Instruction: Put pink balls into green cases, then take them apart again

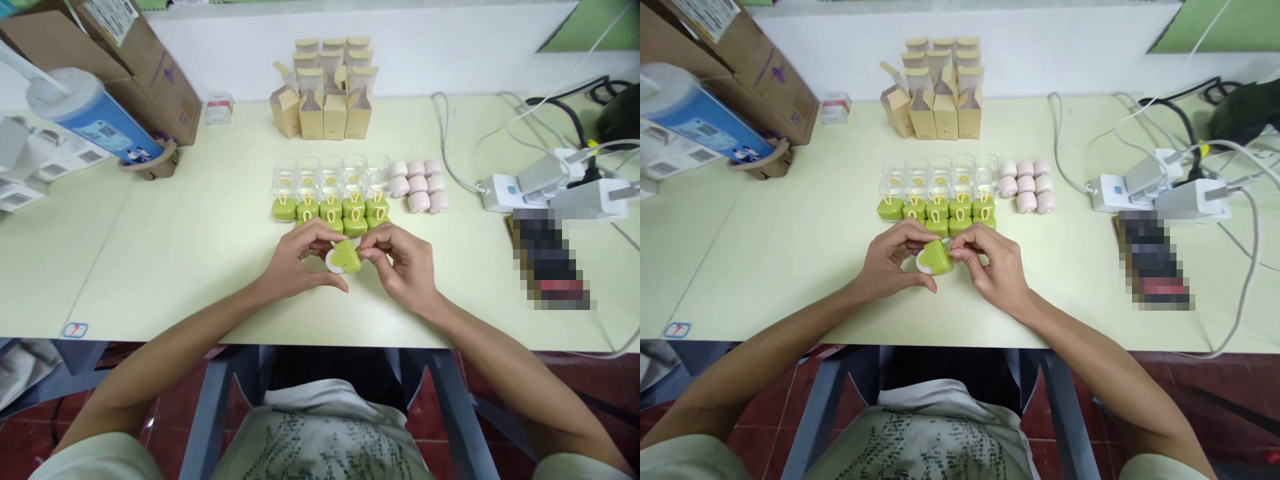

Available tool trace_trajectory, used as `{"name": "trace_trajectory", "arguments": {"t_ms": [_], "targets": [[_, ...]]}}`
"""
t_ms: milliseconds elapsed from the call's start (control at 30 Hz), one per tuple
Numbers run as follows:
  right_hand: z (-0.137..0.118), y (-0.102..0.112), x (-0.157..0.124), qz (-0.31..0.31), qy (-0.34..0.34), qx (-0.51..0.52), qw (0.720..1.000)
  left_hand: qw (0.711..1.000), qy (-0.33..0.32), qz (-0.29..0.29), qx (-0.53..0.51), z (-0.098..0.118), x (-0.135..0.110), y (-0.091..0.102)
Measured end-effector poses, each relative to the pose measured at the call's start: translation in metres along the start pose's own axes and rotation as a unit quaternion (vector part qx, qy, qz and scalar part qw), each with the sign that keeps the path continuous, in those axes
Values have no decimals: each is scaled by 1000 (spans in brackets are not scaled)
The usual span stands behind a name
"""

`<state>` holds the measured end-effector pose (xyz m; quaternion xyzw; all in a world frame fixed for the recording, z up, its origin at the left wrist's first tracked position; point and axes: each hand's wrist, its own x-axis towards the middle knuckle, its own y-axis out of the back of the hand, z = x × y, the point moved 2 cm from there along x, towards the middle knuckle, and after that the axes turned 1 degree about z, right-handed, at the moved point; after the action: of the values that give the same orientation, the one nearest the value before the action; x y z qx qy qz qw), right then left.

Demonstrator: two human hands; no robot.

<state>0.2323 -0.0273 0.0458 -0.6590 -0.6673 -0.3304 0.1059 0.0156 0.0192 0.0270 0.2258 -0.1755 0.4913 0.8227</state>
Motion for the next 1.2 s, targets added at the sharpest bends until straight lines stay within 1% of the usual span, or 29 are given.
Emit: {"name": "trace_trajectory", "arguments": {"t_ms": [100, 167, 233, 300, 333, 400, 500, 567, 633, 733, 800, 900, 967, 1067, 1133, 1200], "targets": [[3, 0, -1, 1, -38, 33, 999, 998, 32, -17, -42, -2, 1, 3], [5, 0, -2, 6, -65, 34, 997, 994, 69, -28, -85, -2, 1, 3], [7, 0, -3, 12, -90, 36, 995, 985, 109, -33, -128, -2, -1, 2], [9, -2, -4, 14, -111, 57, 992, 980, 126, -31, -149, -2, -3, -1], [10, -3, -4, 10, -120, 69, 990, 982, 123, -26, -143, -2, -4, -3], [12, -4, -5, -3, -132, 81, 988, 990, 92, -16, -105, -1, -5, -5], [14, -5, -5, -6, -133, 75, 988, 995, 55, -23, -77, 0, -4, -4], [16, -3, -4, -1, -129, 73, 989, 995, 55, -26, -79, 1, -4, -1], [17, -2, -4, -2, -116, 64, 991, 997, 60, -22, -52, 3, -4, 2], [13, -3, -4, -7, -71, 13, 997, 998, 33, -24, 50, 8, -5, -1], [8, -4, -4, -14, -28, -24, 999, 991, 0, -19, 129, 12, -5, -6], [0, -7, -4, -30, 35, -39, 998, 980, -30, -16, 194, 22, -7, -7], [-2, -6, -3, -25, 59, -38, 997, 976, -26, -17, 215, 29, -13, 3], [-3, -3, 0, 4, 81, -46, 996, 963, 23, 3, 268, 34, -30, 32], [-2, -1, 1, 15, 93, -55, 994, 951, 39, 43, 305, 32, -43, 54], [-2, -1, 2, 15, 96, -63, 993, 941, 82, 100, 313, 25, -54, 71]]}}
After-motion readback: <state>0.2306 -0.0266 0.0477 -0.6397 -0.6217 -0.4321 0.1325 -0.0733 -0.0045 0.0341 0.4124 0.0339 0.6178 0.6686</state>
